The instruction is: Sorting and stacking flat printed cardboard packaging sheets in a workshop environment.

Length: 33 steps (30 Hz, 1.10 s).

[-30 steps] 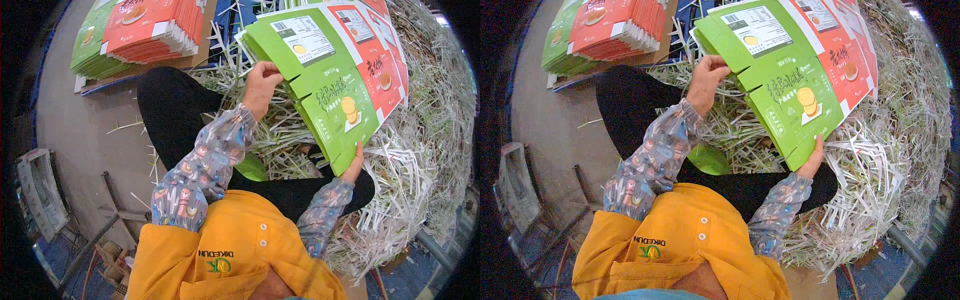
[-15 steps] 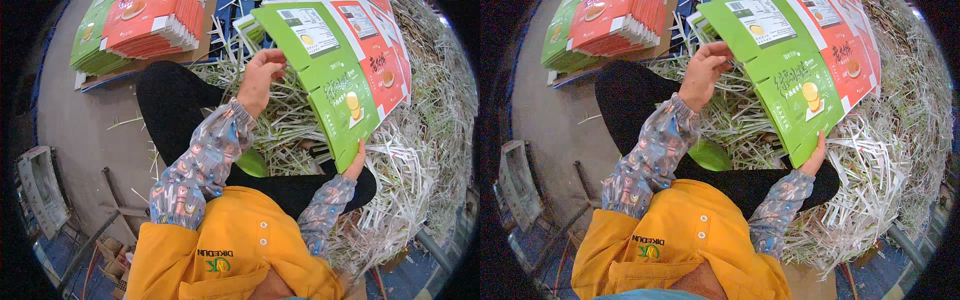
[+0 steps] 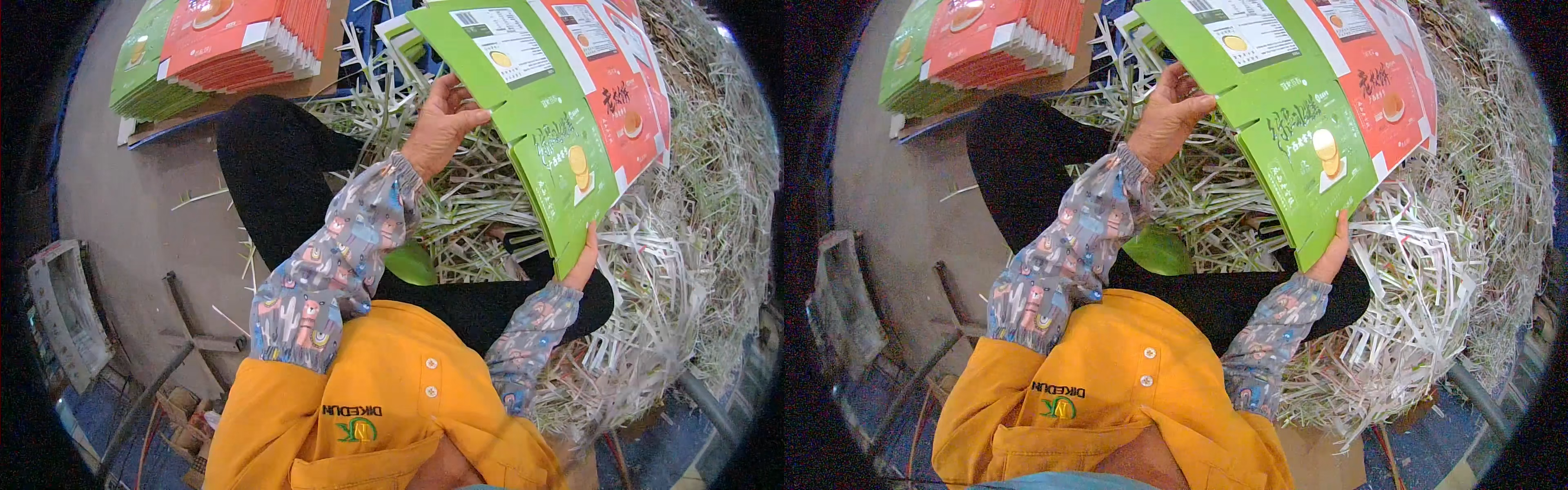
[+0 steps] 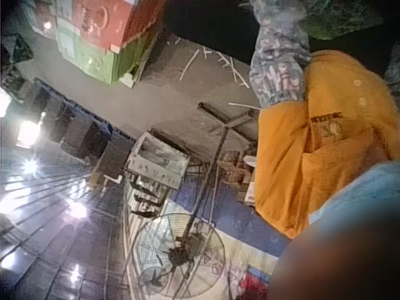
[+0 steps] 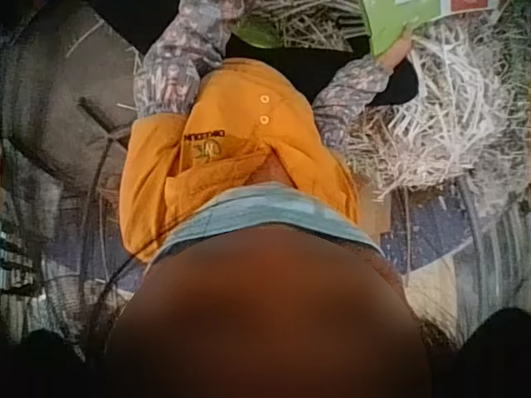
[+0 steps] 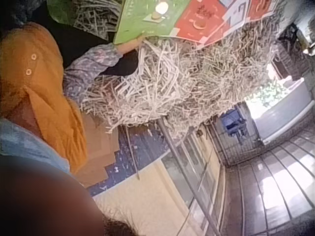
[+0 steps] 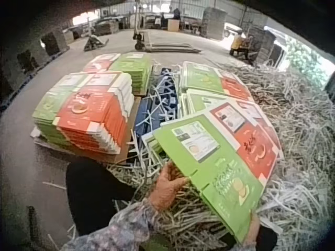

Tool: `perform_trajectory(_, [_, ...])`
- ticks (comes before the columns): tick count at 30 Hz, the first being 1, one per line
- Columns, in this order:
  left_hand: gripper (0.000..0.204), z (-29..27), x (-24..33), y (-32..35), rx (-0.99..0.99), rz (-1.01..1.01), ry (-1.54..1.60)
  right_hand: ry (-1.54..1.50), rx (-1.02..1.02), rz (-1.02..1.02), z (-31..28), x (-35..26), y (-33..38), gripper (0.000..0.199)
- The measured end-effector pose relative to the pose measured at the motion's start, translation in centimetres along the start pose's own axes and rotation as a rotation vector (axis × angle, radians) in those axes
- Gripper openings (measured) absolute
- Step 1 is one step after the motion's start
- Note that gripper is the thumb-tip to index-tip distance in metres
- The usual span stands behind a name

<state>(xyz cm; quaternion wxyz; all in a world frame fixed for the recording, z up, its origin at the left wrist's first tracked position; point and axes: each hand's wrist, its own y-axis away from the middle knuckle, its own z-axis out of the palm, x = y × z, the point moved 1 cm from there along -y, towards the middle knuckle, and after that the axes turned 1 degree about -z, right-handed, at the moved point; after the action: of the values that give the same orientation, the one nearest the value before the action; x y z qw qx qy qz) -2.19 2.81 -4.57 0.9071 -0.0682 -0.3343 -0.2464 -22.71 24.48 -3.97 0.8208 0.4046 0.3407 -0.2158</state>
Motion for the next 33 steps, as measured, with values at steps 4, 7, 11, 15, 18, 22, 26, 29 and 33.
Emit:
perform_trajectory(4, [0.043, -1.3, -1.4, 0.2, 0.019, -0.100, 0.203, 0.038, -0.010, -0.059, 0.5, 0.0, 0.3, 0.041])
perform_trajectory(7, [0.037, -2.4, -3.1, 0.8, 0.069, -0.201, 0.331, 0.010, -0.022, -0.060, 0.5, 0.1, 0.3, 0.042])
perform_trajectory(11, [0.021, -3.1, -4.3, 1.8, 0.144, -0.299, 0.381, -0.017, -0.035, -0.020, 0.2, 0.3, 0.1, 0.042])
perform_trajectory(15, [0.010, -1.8, -4.1, 2.1, 0.428, -0.244, 0.112, -0.009, -0.052, -0.003, -0.1, 0.5, 0.2, 0.042])
perform_trajectory(18, [0.017, -4.1, -4.6, 2.1, 0.338, -0.045, -0.279, -0.007, -0.031, 0.038, -0.4, 0.7, -0.2, 0.042])
perform_trajectory(22, [0.014, -1.9, -3.6, 2.9, 0.355, 0.011, -0.530, -0.053, 0.015, 0.049, -1.0, 0.8, -0.7, 0.042])
perform_trajectory(26, [0.020, -2.1, -2.8, 3.4, 0.278, -0.284, -0.213, -0.051, 0.010, 0.043, -0.7, 0.9, -0.6, 0.042])
perform_trajectory(29, [0.024, -2.5, -3.4, 3.5, 0.217, -0.296, -0.134, -0.082, -0.003, 0.055, -0.1, 0.7, -0.3, 0.042])
perform_trajectory(33, [0.024, -2.0, -3.5, 3.3, 0.166, -0.251, -0.205, -0.060, -0.020, 0.024, -0.5, 0.8, -0.3, 0.042])
